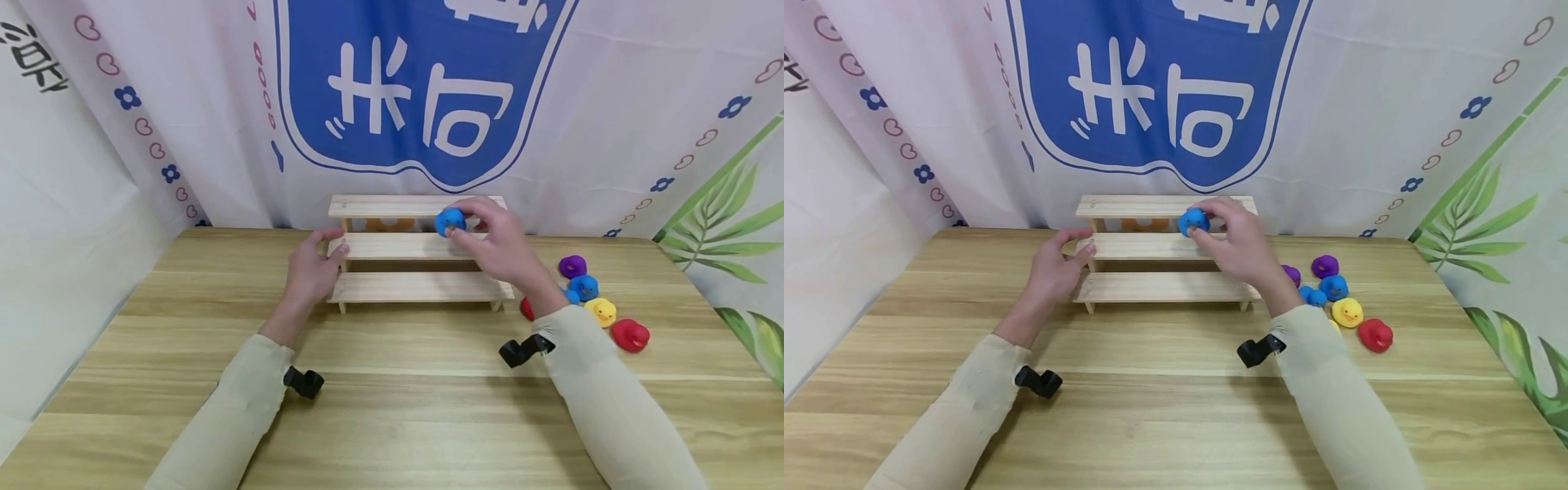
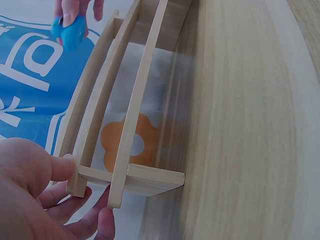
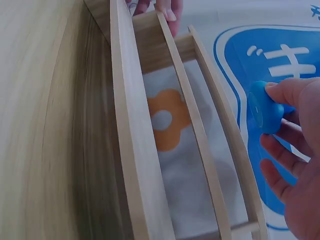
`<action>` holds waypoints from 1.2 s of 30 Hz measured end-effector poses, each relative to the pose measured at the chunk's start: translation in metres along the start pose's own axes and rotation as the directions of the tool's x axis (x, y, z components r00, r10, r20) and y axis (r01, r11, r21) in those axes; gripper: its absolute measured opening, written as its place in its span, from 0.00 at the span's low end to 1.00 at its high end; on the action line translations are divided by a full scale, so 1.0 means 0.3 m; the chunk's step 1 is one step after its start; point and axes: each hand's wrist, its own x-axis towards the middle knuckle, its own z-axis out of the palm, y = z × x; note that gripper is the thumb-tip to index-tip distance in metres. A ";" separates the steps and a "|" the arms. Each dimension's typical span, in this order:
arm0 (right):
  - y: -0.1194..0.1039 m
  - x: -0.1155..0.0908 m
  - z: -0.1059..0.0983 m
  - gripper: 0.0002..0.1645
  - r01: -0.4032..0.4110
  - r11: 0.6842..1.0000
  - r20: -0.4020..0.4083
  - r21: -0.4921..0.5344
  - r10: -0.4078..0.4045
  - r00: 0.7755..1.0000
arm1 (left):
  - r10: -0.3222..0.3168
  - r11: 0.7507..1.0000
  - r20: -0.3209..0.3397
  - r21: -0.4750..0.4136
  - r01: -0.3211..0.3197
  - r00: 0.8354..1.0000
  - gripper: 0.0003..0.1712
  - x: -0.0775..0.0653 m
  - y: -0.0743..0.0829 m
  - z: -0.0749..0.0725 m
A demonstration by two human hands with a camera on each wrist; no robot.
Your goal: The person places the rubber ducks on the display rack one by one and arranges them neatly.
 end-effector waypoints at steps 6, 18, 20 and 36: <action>-0.045 0.052 0.059 0.19 -0.006 1.000 0.041 0.022 0.005 0.999 | 0.004 1.000 0.006 0.001 -0.004 1.000 0.25 0.001 -0.002 0.000; -0.101 0.163 0.162 0.20 0.001 0.998 0.050 0.069 -0.005 0.999 | 0.010 1.000 0.007 0.006 -0.010 1.000 0.25 0.000 -0.002 0.002; -0.111 0.182 0.178 0.20 -0.006 0.998 0.058 0.066 0.003 0.998 | 0.014 1.000 0.002 0.008 -0.014 1.000 0.25 0.001 -0.003 0.002; -0.138 0.266 0.255 0.25 -0.112 0.993 0.086 0.043 0.108 0.990 | 0.027 0.999 0.001 0.030 -0.027 1.000 0.25 0.001 -0.005 0.003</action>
